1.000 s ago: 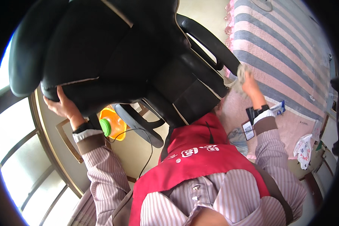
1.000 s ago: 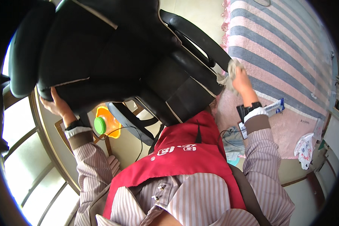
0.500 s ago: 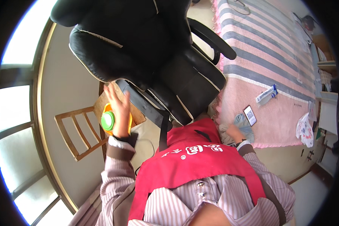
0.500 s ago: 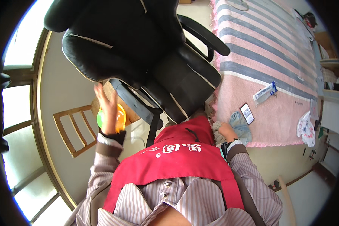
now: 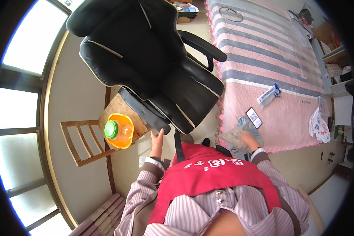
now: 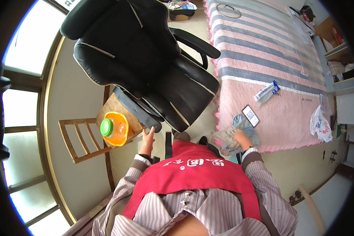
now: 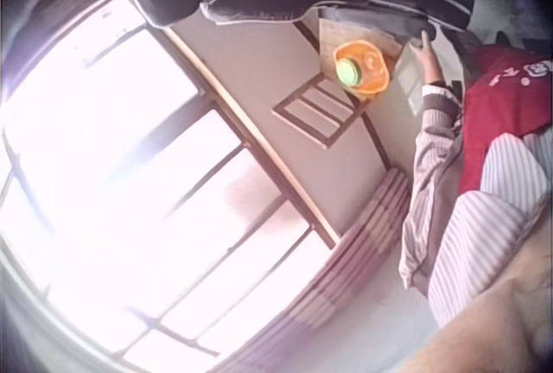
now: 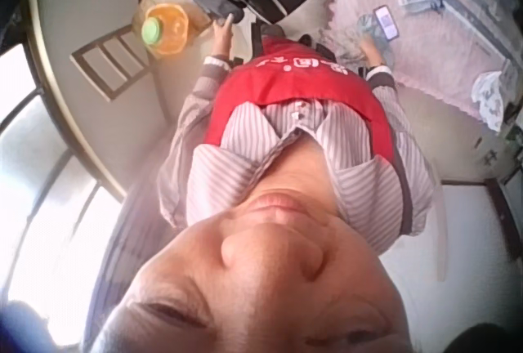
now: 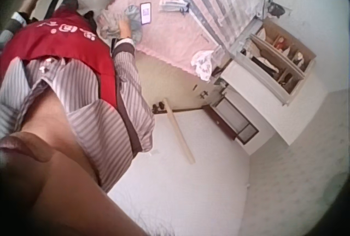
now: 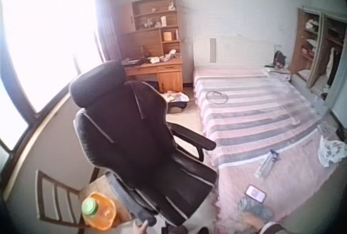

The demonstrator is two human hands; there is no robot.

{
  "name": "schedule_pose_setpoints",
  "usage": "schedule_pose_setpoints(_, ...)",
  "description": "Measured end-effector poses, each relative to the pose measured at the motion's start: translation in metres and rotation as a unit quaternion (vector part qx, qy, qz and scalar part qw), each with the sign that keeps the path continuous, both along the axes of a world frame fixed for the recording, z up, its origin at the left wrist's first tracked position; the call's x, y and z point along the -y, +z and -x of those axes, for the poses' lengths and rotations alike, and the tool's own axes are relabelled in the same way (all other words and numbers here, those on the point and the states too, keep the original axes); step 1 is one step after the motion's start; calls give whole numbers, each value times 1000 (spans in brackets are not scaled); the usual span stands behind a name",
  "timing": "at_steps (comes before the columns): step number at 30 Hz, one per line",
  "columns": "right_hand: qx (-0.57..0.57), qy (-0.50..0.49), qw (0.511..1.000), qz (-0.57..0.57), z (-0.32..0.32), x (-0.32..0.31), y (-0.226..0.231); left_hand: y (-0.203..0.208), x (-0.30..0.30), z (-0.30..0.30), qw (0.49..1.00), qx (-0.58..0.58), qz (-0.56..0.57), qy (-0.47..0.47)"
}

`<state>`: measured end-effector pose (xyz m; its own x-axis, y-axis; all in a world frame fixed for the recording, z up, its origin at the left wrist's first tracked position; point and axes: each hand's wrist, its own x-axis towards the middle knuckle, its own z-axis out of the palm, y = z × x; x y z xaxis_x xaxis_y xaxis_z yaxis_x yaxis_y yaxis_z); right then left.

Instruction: The person wipes a black office chair with a cloth, cleaning the seat, backrest, armrests, and underside. They move a yellow basin from the chair to a nearby wooden chair and continue wiping the chair's base and frame.

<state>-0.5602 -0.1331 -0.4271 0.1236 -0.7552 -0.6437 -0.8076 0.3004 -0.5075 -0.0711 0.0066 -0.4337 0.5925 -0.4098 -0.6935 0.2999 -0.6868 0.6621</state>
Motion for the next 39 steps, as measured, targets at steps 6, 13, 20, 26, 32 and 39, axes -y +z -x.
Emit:
schedule_pose_setpoints(6,-43,85,995,-17,72,-69,11,-13,50,32,985,57,19,162)
schedule_pose_setpoints(13,-142,186,972,-21,109,-92,-23,-18,71,25,977,88,-26,191)
schedule_pose_setpoints(20,-112,68,991,-26,22,-18,7,-12,93,-13,980,113,-17,162)
schedule_pose_setpoints(26,-82,41,995,-29,-24,24,21,-3,142,-56,984,114,26,134)
schedule_pose_setpoints(32,-81,29,996,-16,-27,36,17,-12,215,-86,987,132,33,91)
schedule_pose_setpoints(39,-113,9,994,-1,-44,31,38,-34,301,-126,974,202,103,-9)
